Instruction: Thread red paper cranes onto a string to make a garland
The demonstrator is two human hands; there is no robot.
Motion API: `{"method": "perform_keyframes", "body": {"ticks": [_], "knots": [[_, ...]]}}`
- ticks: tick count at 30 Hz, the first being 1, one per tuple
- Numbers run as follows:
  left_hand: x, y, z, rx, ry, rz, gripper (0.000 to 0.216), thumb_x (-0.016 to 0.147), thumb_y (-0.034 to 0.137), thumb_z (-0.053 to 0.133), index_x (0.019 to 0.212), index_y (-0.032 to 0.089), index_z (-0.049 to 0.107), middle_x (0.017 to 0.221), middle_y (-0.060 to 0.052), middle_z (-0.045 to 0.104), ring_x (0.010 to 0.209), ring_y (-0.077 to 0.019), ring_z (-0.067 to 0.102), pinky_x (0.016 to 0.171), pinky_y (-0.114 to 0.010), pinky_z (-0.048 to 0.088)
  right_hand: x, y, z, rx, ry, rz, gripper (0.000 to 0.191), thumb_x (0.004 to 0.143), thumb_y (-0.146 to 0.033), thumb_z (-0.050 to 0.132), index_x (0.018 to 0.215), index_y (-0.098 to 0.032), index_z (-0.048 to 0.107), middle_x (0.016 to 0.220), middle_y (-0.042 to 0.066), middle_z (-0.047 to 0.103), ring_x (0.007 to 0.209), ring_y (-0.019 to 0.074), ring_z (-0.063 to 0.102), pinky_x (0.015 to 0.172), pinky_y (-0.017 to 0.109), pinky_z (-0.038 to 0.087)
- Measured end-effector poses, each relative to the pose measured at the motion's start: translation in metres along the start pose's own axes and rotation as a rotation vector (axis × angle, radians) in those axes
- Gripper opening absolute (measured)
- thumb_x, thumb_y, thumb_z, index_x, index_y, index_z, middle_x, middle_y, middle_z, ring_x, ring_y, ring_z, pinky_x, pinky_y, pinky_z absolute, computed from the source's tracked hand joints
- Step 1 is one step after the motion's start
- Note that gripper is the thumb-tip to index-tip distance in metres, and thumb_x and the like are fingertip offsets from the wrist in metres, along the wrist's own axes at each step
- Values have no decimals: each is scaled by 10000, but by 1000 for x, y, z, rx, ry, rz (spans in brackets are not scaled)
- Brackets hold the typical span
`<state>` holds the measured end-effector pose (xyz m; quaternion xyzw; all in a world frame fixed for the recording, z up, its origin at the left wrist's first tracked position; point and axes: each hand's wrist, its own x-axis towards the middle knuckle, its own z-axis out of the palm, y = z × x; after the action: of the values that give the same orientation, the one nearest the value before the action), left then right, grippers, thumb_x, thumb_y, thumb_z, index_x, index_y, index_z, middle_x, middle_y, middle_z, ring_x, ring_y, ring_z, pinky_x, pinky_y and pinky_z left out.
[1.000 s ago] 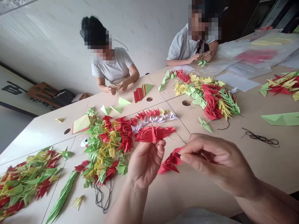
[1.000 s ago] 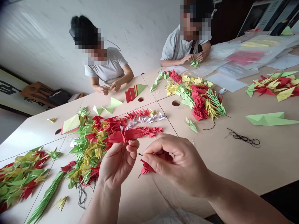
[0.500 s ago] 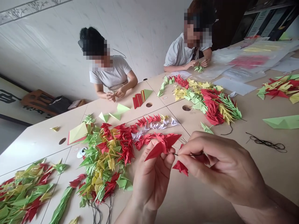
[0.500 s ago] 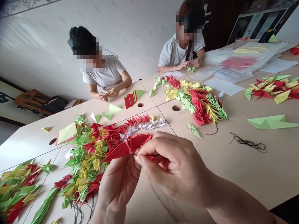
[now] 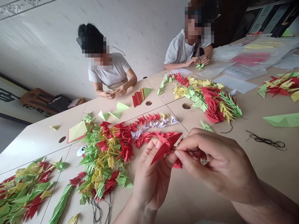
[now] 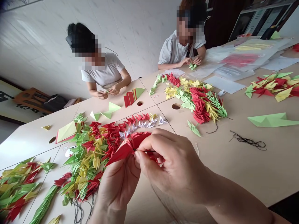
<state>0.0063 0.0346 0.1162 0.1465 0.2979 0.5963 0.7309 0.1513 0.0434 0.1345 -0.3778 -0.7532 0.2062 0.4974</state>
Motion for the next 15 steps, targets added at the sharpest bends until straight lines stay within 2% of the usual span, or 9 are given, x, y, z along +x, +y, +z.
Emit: {"method": "perform_keyframes", "body": {"ticks": [8, 15], "knots": [[0, 0, -3, -45, -16, -40, 118, 733, 173, 815, 813, 164, 730, 833, -6, 731, 746, -72, 693, 736, -127, 580, 1, 1, 1, -4, 7, -20, 143, 839, -74, 583, 731, -162, 611, 638, -34, 552, 550, 51, 462, 520, 171, 386], [1, -1, 1, -47, -74, -26, 80, 745, 185, 811, 766, 172, 735, 775, 18, 732, 702, -38, 684, 842, -118, 554, 2, 1, 2, -13, 16, -22, 144, 845, -70, 576, 743, -163, 614, 657, -30, 571, 557, 50, 476, 530, 166, 399]]}}
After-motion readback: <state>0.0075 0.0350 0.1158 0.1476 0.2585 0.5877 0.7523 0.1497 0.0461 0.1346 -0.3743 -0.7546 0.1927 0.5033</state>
